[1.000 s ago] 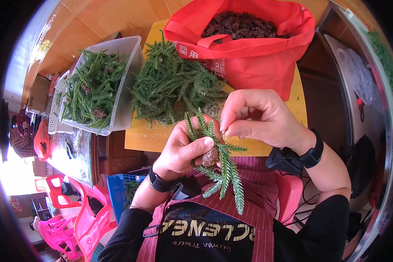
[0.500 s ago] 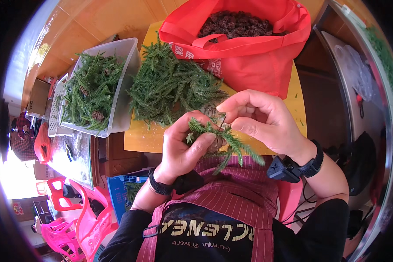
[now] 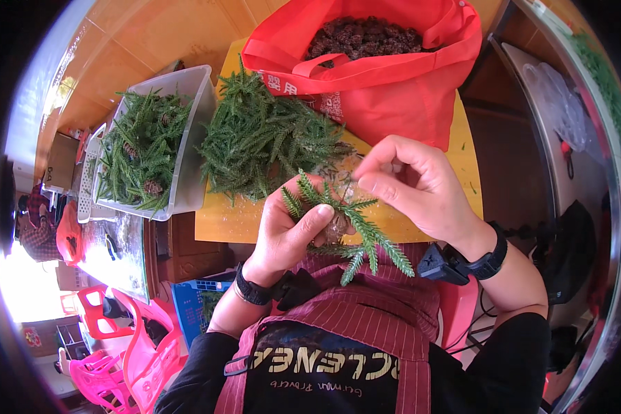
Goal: Trimming small sprigs of evergreen foliage using needle-nose pliers at a workbench.
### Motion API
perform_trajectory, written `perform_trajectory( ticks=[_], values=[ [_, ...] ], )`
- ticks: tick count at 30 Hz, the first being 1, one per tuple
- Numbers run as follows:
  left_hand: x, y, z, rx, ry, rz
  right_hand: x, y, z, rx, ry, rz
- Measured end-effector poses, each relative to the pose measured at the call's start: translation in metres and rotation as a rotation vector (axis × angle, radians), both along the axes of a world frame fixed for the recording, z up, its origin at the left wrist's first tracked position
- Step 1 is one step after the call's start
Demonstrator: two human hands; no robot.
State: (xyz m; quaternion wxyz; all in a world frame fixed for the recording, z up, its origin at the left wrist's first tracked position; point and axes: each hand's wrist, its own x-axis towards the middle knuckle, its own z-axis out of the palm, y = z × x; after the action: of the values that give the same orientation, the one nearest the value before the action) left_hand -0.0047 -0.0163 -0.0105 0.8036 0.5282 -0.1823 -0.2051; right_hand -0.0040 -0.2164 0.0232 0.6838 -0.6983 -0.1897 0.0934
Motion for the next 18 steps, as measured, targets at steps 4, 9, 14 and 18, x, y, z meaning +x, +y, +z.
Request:
perform_trajectory(
  ticks=[4, 9, 14, 18],
  values=[
    [0.001, 0.000, -0.002, 0.044, -0.016, -0.021, -0.001, 0.002, 0.003, -0.102, -0.038, -0.132],
    [0.003, 0.002, -0.006, -0.043, 0.030, 0.008, 0.009, -0.039, -0.032, -0.460, -0.055, -0.270],
    [0.006, 0.002, -0.010, -0.009, 0.000, 0.046, -0.003, -0.070, -0.078, -0.967, -0.261, -0.132],
    [0.007, 0.005, -0.003, 0.142, -0.158, 0.094, 0.001, -0.070, -0.091, -0.932, -0.228, -0.126]
  ],
)
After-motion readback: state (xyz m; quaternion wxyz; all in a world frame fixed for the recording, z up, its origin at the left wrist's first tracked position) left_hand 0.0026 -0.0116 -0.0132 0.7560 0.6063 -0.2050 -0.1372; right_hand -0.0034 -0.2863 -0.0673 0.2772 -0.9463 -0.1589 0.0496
